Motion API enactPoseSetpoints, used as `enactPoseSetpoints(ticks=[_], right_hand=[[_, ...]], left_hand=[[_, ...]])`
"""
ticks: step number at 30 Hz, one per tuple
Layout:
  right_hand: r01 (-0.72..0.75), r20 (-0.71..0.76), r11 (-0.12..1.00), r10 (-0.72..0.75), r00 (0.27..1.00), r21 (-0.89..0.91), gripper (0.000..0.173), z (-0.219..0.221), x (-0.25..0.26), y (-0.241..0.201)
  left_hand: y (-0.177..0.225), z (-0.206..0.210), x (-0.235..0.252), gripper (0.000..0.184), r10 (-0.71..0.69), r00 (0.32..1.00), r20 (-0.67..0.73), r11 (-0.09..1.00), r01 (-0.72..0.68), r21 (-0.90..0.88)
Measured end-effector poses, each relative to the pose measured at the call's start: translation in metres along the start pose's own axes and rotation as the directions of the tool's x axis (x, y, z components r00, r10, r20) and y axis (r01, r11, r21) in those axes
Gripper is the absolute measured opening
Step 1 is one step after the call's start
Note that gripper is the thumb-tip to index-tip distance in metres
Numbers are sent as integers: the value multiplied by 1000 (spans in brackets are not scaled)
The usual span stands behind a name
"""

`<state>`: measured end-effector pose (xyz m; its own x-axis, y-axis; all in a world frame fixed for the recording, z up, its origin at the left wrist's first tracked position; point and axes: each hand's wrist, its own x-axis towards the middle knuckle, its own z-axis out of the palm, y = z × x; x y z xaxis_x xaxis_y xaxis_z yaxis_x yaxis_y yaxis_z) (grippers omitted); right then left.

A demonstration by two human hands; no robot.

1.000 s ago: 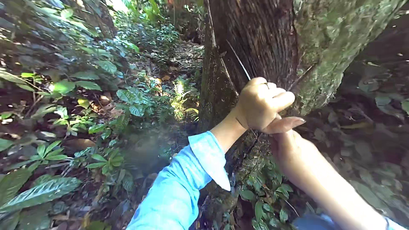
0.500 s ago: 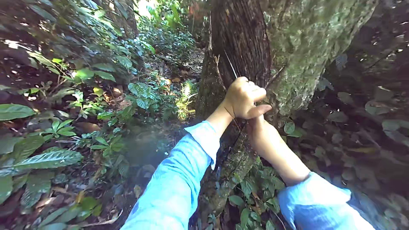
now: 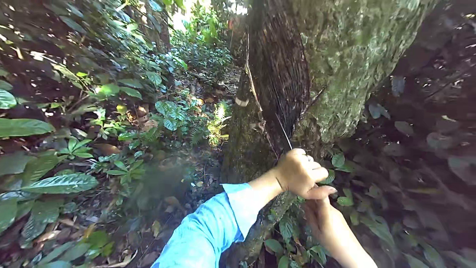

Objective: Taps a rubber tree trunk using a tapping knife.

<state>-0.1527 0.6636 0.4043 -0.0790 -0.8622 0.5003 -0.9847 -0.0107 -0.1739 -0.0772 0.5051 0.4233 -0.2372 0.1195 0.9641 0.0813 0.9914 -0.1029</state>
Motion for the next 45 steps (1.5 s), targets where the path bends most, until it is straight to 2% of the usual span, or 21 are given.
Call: enactPoseSetpoints(ticks=[2, 4, 8, 11, 13, 18, 20, 23, 25, 28, 31, 33, 36, 38, 41, 45], right_hand=[[43, -74, 999, -44, 996, -24, 27, -4, 7, -5], [39, -84, 999, -42, 996, -35, 27, -5, 29, -14], [-52, 60, 999, 51, 997, 11, 33, 7, 77, -14], [-55, 27, 997, 53, 998, 49, 26, 40, 52, 4], [-60, 17, 997, 60, 998, 40, 25, 42, 36, 6], [-59, 97, 997, 55, 994, 40, 22, 34, 76, 22], [-21, 70, 998, 16, 997, 66, 23, 45, 63, 40], [-4, 54, 997, 0, 999, 83, 25, 45, 30, 49], [-3, 86, 998, -2, 996, 64, 25, 35, 35, 47], [16, 108, 999, -19, 994, 32, 27, 37, 60, 54], [-76, 187, 993, 57, 981, 95, 28, 62, 31, 73], [-74, 135, 988, 56, 989, 133, 25, 69, 16, 74], [17, 17, 987, -20, 1000, 161, 25, 69, 32, 62], [19, 9, 985, -20, 1000, 170, 23, 79, 39, 61], [-17, 43, 969, 7, 999, 247, 19, 98, 10, 71], [36, -25, 962, -30, 999, 269, 24, 86, 30, 51]], left_hand=[[-2, -12, 10, 59, 32, 997, -69, 999, -32, 7], [-19, -19, 19, 57, 27, 998, -57, 1000, -27, 6], [-69, -7, 18, 59, 39, 997, -63, 996, -33, 79], [-55, 3, -6, 61, 50, 997, 52, 997, -53, 56], [-42, 4, -11, 60, 57, 994, 97, 998, -59, 12], [-71, 9, 6, 59, 23, 1000, -18, 986, -20, 163], [-58, 23, -6, 62, -7, 1000, -2, 979, 7, 205], [-29, 32, -17, 66, -1, 998, 63, 988, -9, 154], [-30, 30, -11, 62, -11, 998, 54, 992, 4, 129], [-50, 37, -9, 63, -7, 999, -41, 975, 16, 223], [-27, 56, -39, 67, -19, 997, 70, 972, 2, 233], [-19, 57, -43, 64, 14, 996, 88, 972, -34, 232], [-32, 41, -30, 70, 20, 997, 74, 978, -35, 207], [-40, 44, -35, 72, 31, 998, 56, 971, -43, 235], [-22, 54, -57, 68, 42, 994, 99, 970, -64, 234], [-36, 32, -35, 71, 34, 992, 123, 979, -58, 195]])
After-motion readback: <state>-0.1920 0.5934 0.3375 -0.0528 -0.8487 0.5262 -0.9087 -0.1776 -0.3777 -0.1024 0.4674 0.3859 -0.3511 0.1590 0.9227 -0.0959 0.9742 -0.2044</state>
